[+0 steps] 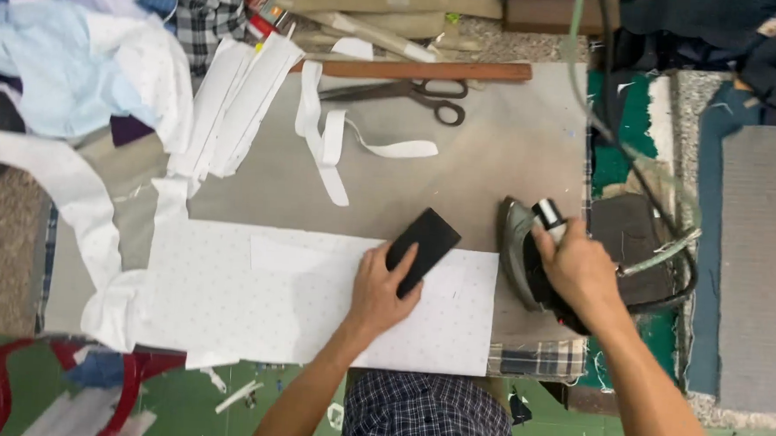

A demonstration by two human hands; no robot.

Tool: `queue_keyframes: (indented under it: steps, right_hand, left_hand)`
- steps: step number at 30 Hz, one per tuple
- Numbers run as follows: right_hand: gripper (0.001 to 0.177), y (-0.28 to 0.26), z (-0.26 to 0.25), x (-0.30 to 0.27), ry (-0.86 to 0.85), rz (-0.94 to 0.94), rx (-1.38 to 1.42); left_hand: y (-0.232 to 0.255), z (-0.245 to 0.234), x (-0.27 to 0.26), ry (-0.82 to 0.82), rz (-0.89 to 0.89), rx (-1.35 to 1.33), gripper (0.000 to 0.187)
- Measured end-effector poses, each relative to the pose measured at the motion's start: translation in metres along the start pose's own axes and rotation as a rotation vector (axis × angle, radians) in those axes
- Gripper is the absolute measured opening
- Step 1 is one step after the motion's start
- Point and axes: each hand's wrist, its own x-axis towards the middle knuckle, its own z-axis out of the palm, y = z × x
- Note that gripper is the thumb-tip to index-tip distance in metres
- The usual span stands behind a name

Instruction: The person irons a long piece of white patterned fabric on a work table using a steam iron. They repeatedly smooth the fabric with their hands and use a black rectangular block to press down on the material while ironing over it.

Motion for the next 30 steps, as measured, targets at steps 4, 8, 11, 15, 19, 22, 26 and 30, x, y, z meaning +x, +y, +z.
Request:
queue_keyframes:
  steps: [4, 8, 11, 15, 19, 22, 26, 30]
  right_hand:
    - [0.072, 0.036, 0.018, 0.073, 0.134, -0.134, 0.057]
    - [0.073, 0.028, -0.014, 0.017, 0.100, -0.286, 0.225]
    - [0.080, 0.052, 0.010, -0.020, 0.350, -0.572, -0.149]
    - [0.069, 0.056, 0.026, -0.037, 0.805, -0.627, -0.546]
    - [0.112, 0.058, 0.008, -0.013, 0.666, -0.543, -0.614]
    - [0.091, 0.032, -0.020, 0.029, 0.243, -0.491, -0.231]
    - [0.066, 0.018, -0.019, 0.053, 0.010, -0.268, 0.119]
    - [0.052, 0.020, -0.011, 0.050, 0.105, -0.294, 0.077]
  left_hand:
    - [0.078, 0.033, -0.031, 0.130, -0.006, 0.085, 0.059]
    - [0.115, 0.070, -0.039, -0.017, -0.194, 0.265, 0.062]
    - [0.121, 0.080, -0.037, 0.057, -0.236, 0.341, 0.053]
    - [0.119, 0.088, -0.045, 0.097, -0.221, 0.352, 0.067]
    - [0.119, 0.089, -0.044, 0.117, -0.227, 0.389, 0.068]
    - [0.120, 0.087, -0.042, 0.083, -0.234, 0.375, 0.072]
    - [0.103, 0.080, -0.002, 0.122, -0.196, 0.320, 0.053]
    - [0.045, 0.098, 0.062, -0.016, -0.192, 0.228, 0.060]
